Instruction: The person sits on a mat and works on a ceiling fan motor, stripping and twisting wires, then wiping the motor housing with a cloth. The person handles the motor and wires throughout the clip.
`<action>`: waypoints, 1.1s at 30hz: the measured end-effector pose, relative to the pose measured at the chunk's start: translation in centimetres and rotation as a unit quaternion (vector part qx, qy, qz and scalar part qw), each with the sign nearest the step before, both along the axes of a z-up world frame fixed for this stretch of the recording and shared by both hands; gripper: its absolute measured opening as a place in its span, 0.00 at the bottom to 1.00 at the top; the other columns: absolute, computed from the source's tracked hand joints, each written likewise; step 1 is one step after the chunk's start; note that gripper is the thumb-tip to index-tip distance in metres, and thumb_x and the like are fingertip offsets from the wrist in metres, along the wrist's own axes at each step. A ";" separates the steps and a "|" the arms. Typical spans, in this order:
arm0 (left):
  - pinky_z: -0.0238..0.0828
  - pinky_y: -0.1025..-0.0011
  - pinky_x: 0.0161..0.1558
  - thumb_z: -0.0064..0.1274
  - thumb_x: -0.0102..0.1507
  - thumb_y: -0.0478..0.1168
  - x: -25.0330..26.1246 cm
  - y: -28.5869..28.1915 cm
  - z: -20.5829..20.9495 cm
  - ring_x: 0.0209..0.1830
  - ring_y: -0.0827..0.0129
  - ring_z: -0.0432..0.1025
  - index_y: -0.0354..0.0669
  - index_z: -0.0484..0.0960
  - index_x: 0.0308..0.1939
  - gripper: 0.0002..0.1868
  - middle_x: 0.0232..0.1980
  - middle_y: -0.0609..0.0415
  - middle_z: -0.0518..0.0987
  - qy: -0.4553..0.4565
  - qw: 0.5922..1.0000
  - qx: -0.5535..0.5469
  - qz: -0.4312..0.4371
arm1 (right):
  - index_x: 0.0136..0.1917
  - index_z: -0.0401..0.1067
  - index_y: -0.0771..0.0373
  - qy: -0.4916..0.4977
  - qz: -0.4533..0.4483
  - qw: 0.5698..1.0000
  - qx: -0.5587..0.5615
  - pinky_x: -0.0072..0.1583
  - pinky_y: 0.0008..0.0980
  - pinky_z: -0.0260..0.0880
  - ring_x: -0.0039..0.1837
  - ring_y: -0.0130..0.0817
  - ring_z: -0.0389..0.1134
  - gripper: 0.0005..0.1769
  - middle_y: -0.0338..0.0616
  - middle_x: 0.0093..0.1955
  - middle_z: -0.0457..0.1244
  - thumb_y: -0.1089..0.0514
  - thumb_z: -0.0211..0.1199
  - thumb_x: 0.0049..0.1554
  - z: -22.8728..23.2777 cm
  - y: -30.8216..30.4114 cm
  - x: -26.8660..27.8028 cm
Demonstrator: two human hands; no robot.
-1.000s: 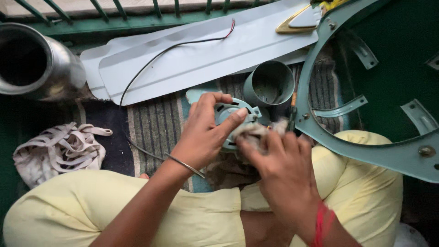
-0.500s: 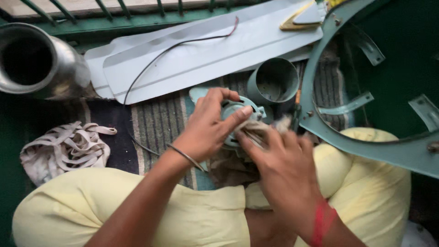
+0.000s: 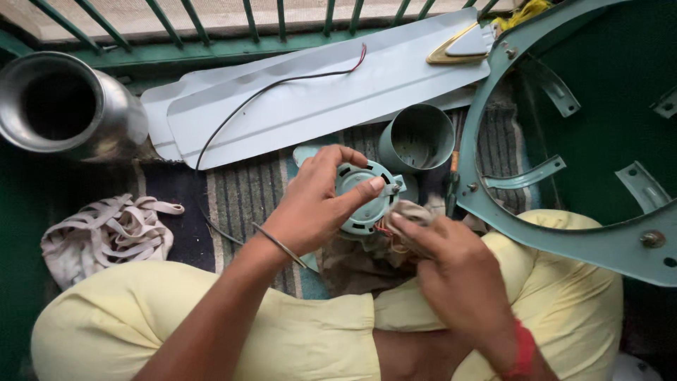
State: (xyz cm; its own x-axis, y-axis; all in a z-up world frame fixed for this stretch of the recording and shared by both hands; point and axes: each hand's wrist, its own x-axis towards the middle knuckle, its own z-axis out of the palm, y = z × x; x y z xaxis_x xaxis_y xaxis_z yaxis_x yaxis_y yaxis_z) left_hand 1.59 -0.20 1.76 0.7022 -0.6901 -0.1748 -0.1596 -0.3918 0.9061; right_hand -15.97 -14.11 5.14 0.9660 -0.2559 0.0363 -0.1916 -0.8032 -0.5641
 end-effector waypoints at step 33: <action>0.72 0.60 0.41 0.56 0.60 0.47 3.4 3.6 2.0 0.39 0.53 0.77 0.51 0.90 0.45 0.14 0.45 0.51 0.81 -0.134 0.980 0.144 0.034 | 0.81 0.45 0.71 -0.078 0.050 0.995 0.046 0.76 0.45 0.50 0.79 0.54 0.54 0.49 0.59 0.79 0.54 0.45 0.64 0.59 -2.6 -0.2 7.6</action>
State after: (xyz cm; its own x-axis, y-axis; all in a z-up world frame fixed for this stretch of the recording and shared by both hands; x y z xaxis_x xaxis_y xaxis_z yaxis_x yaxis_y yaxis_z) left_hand 5.00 3.44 3.80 0.7917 -0.5897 -0.1593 -0.3414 -0.6434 0.6851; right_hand -8.42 -14.34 2.59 0.9712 -0.1675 0.1695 -0.0166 -0.7571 -0.6531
